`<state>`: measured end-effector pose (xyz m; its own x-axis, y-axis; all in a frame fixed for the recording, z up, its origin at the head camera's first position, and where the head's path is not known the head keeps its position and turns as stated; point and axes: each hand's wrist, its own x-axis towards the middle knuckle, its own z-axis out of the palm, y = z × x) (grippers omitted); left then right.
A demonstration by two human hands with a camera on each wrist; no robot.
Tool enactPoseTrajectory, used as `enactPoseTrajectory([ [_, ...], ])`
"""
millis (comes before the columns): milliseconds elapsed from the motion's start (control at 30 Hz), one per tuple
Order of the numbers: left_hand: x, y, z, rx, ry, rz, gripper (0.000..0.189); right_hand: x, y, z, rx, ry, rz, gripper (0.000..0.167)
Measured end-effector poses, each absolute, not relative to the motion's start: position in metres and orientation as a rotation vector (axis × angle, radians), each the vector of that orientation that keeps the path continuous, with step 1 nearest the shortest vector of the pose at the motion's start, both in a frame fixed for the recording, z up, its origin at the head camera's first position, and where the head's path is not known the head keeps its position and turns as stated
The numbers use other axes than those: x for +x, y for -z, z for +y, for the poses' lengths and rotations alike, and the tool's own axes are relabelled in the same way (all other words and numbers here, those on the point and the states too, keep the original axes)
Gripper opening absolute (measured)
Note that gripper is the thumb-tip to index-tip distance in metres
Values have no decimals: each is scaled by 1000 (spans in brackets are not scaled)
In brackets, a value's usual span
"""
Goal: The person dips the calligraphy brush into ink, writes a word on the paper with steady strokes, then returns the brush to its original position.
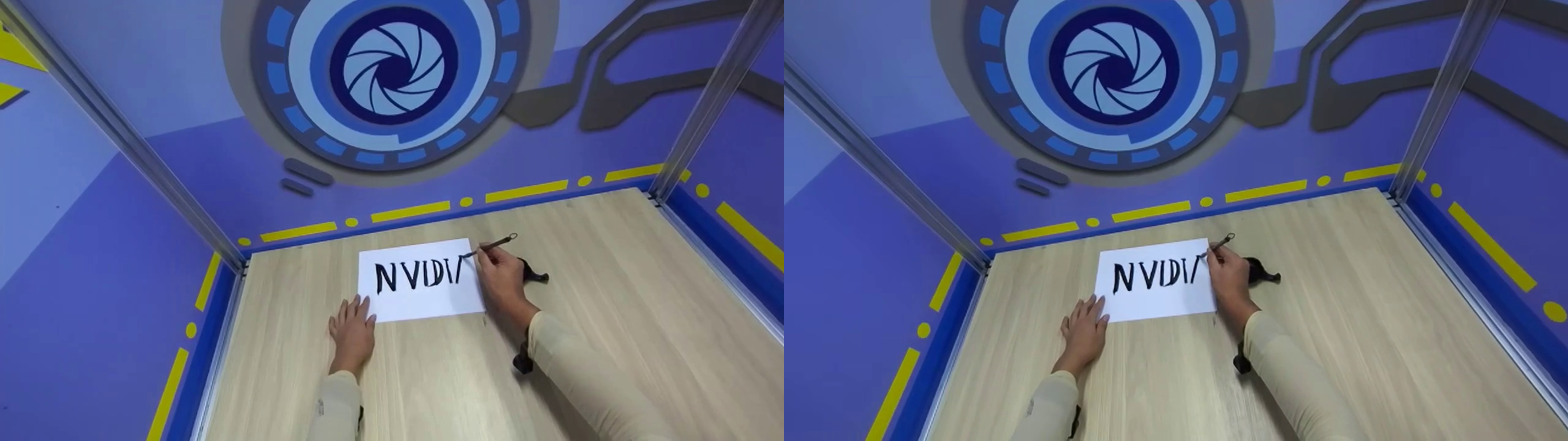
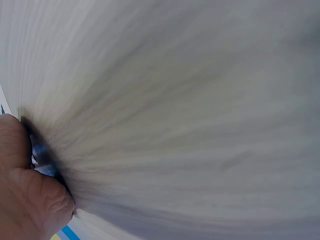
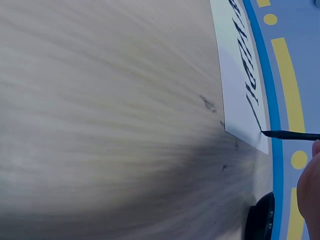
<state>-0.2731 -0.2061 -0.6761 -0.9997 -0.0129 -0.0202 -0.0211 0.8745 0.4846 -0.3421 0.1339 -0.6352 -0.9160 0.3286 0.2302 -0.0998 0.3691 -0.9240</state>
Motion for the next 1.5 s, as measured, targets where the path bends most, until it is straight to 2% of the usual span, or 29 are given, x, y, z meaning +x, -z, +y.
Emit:
enactPoseTrajectory([
  [333,-271,676,-205,-27,-810,3039,53,-341,632,136,-121,-1538,-2266,16],
  [667,-271,678,-206,-15,-830,3037,52,-336,627,138,-124,-1657,-2255,20],
  [1167,-274,686,-207,3,-844,3065,53,-331,613,143,-61,-1546,-2171,21],
  [1500,-275,685,-208,-3,-845,3048,53,-326,619,141,-94,-1582,-2166,16],
])
